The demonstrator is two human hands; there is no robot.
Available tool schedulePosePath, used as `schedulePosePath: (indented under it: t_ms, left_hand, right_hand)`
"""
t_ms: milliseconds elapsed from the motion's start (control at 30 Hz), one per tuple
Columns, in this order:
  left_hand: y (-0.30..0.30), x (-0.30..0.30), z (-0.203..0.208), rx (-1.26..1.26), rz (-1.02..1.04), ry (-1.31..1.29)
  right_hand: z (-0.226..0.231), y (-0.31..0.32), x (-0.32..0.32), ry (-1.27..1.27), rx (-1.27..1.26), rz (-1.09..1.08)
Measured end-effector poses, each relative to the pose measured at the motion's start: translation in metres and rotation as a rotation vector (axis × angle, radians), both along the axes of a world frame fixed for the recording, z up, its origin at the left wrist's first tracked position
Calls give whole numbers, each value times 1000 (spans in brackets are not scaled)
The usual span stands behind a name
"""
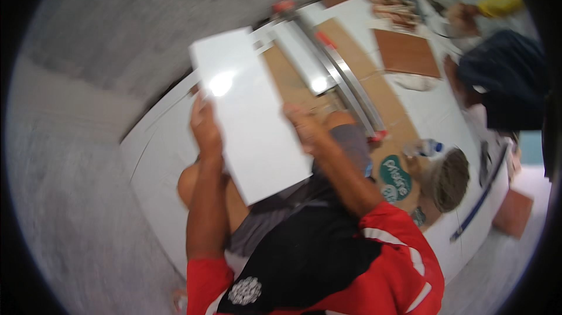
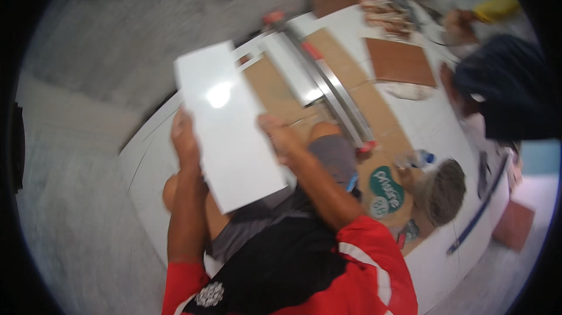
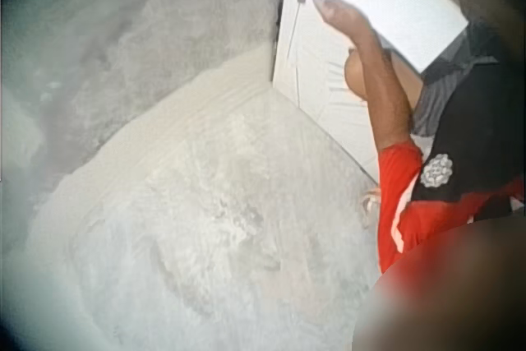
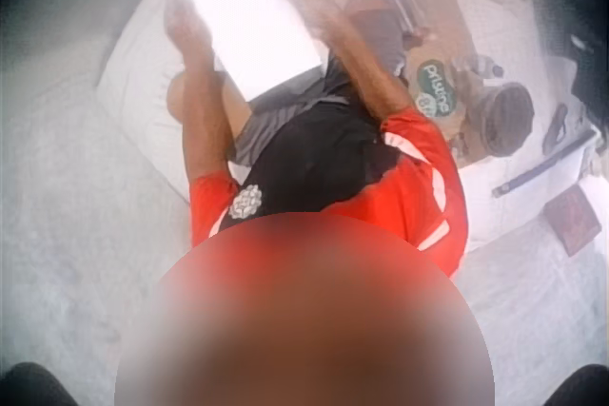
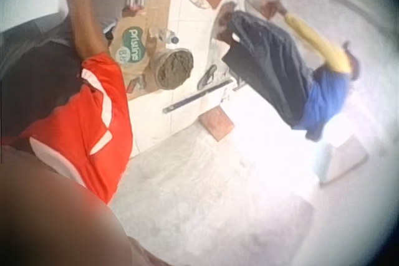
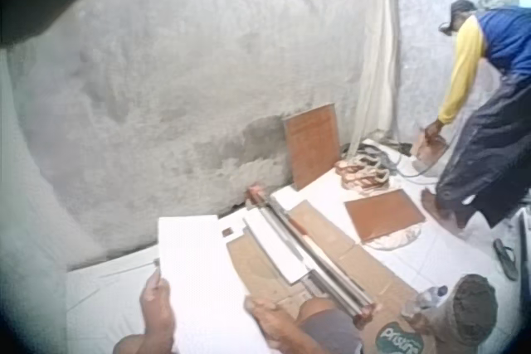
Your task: The person measures and marks a white ceramic tile with a tape measure and marker, then uses a manual tile cutter to score and snap the tile into smaller pieces. The person also fits a cut piece against the wall to check alignment.
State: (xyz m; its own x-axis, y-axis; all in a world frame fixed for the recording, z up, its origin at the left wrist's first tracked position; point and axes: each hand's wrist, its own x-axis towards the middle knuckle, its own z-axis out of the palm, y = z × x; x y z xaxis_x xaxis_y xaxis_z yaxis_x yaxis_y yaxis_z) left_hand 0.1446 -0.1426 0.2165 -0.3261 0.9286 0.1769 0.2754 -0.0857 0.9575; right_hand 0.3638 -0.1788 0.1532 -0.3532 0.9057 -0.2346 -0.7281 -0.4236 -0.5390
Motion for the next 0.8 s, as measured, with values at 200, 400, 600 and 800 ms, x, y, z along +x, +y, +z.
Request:
schedulePosePath:
  t_ms: [200, 400, 600, 800]
  left_hand:
    - [-28, -8, 16, -79, -289, -306]
    - [-7, -15, -26, -170, -313, -261]
    - [-3, -21, -32, -104, -393, -321]
    - [-23, -4, -4, 99, -550, 88]
  right_hand:
    - [-27, -11, -36, -392, -70, -45]
    - [-11, -40, -18, -155, -200, -152]
    - [-14, -38, -15, -199, -131, -58]
    - [-19, -39, -16, -217, -215, -77]
